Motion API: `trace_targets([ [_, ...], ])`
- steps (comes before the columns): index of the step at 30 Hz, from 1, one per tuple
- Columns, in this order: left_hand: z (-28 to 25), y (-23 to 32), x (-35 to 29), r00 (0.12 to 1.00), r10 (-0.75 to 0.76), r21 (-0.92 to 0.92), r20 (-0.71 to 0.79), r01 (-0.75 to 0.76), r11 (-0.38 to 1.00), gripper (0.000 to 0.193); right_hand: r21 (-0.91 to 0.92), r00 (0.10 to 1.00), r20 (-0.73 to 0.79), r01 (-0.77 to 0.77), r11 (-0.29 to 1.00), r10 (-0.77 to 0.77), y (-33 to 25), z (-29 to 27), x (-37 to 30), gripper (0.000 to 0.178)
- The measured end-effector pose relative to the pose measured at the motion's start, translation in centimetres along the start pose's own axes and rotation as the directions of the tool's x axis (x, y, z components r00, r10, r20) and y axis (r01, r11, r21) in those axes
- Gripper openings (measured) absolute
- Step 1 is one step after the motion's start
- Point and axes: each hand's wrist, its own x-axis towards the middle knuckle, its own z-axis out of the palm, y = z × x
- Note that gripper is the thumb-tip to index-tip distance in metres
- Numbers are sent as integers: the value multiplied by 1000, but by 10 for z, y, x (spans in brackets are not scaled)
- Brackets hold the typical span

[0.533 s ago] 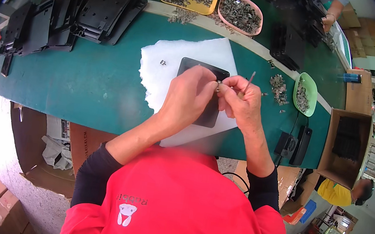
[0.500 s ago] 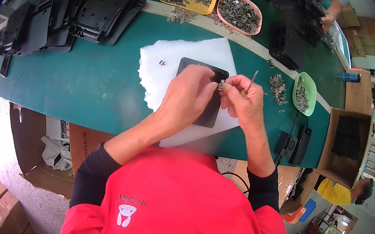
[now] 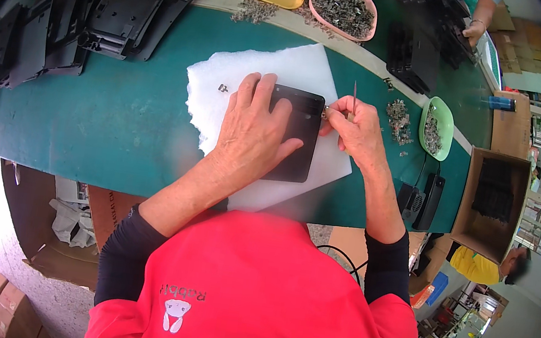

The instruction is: The person uses a screwdriver to tighten screws on small black electronic devices placed on a white foam pad. They repeatedly pick up devices, secure them, and place them into a cardboard box. The person also handles stacks of black plastic components and small metal parts on the table.

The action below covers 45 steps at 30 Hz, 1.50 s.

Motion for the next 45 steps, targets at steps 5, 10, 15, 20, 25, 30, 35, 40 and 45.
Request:
trace_targets([
  [5, -2, 2, 3, 1000, -27, -8, -14, 27, 1000, 51, -87, 1000, 2, 0, 996, 0, -7, 2, 2, 17],
  [10, -4, 5, 4, 999, -42, -38, -14, 42, 998, 49, -195, 1000, 0, -14, 981, 14, -14, 5, 6, 17],
  [15, -4, 7, 6, 999, -41, -68, -20, 39, 997, 48, -314, 999, -38, 12, 949, -25, -19, 10, 6, 16],
  [20, -3, 7, 6, 999, -46, -58, -18, 45, 997, 49, -352, 996, -80, 4, 936, -34, -15, 16, 10, 16],
  [25, -4, 10, 6, 999, -28, -56, -22, 27, 998, 50, -335, 999, -40, -48, 941, 37, -18, 14, 13, 13],
  [30, -2, 6, 6, 1000, -13, -50, -13, 12, 999, 50, -107, 975, 43, -211, 972, 217, -12, 2, 17, 13],
  [35, 0, 5, 4, 999, -18, -20, -41, 17, 1000, 51, 60, 978, 9, -209, 976, 209, -17, 6, 7, 18],
  [40, 3, 0, 3, 998, -8, -6, -57, 8, 1000, 52, 131, 993, 28, -116, 985, 113, -10, 9, 5, 22],
  [45, 5, 2, 2, 998, -15, 29, -63, 17, 999, 53, 90, 992, 19, -127, 988, 126, -10, 8, 6, 20],
])
